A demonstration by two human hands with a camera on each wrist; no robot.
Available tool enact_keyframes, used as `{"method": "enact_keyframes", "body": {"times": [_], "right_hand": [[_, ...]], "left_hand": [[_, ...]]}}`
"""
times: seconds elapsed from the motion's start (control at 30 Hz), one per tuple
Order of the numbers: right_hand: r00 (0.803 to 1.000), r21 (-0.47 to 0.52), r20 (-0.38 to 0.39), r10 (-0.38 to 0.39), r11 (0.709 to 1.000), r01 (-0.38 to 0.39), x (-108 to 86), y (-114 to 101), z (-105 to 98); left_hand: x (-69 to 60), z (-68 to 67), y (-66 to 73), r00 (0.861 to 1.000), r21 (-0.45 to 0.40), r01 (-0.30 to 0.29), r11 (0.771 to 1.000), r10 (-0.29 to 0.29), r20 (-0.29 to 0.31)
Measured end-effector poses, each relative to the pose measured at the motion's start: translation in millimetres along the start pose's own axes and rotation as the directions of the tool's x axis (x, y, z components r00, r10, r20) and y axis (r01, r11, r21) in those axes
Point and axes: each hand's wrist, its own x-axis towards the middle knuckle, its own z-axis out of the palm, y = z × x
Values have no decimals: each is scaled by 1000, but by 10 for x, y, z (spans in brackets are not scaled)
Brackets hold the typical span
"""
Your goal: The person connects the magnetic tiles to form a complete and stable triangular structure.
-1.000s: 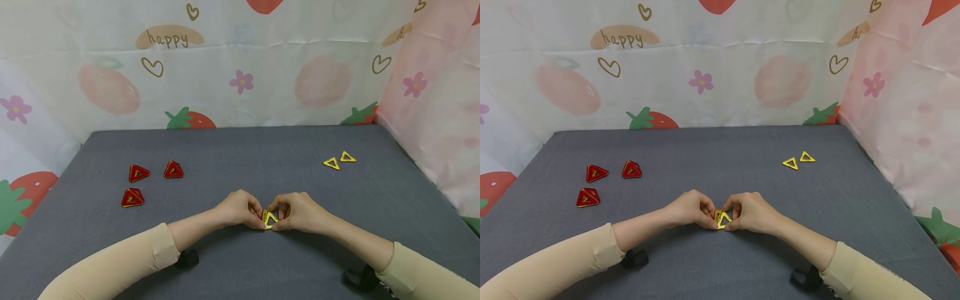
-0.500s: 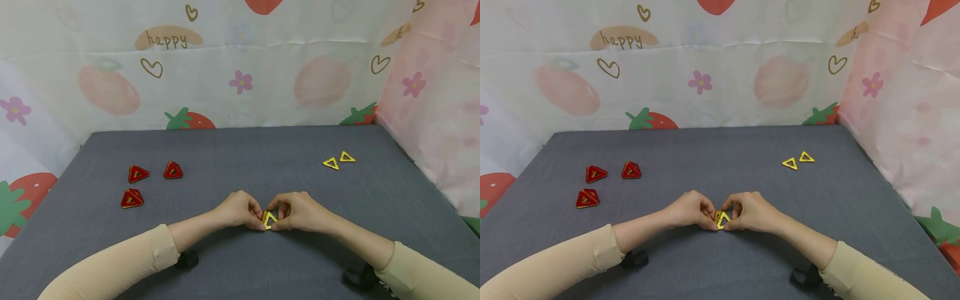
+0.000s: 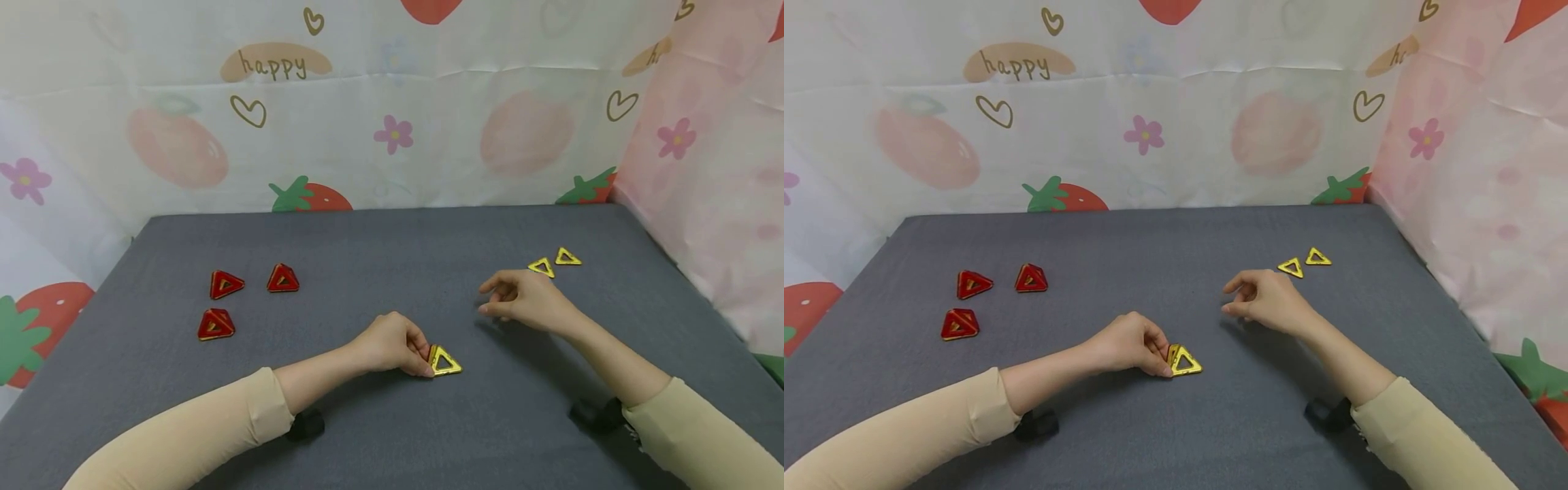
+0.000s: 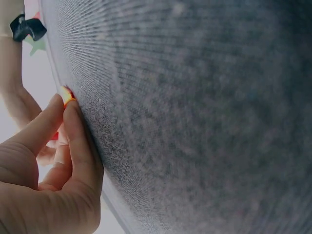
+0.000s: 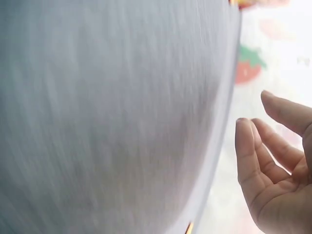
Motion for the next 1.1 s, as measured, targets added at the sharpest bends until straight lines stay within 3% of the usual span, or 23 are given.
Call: {"method": "enact_keyframes", "body": {"times": [0.23, 0.43, 0.57, 0.73, 1.1], "right_hand": [[987, 0, -120, 105, 994, -106, 64, 230, -334], [948, 14, -231, 220, 975, -223, 161, 468, -529], [931, 50, -229, 285, 958, -281, 221, 651, -577], [920, 25, -216, 326, 944, -329, 238, 797, -590], [939, -67, -190, 287, 950, -304, 244, 878, -578]], "left_hand": [[-7, -2, -2, 1000, 0, 3, 1000, -3, 2], [-13, -4, -3, 1000, 0, 11, 1000, -11, 3], [-20, -4, -1, 1000, 2, 9, 1000, -9, 2], [-23, -4, 7, 1000, 10, 3, 1000, -3, 3], [-28, 3, 20, 1000, 19, 12, 1000, -12, 1]]}}
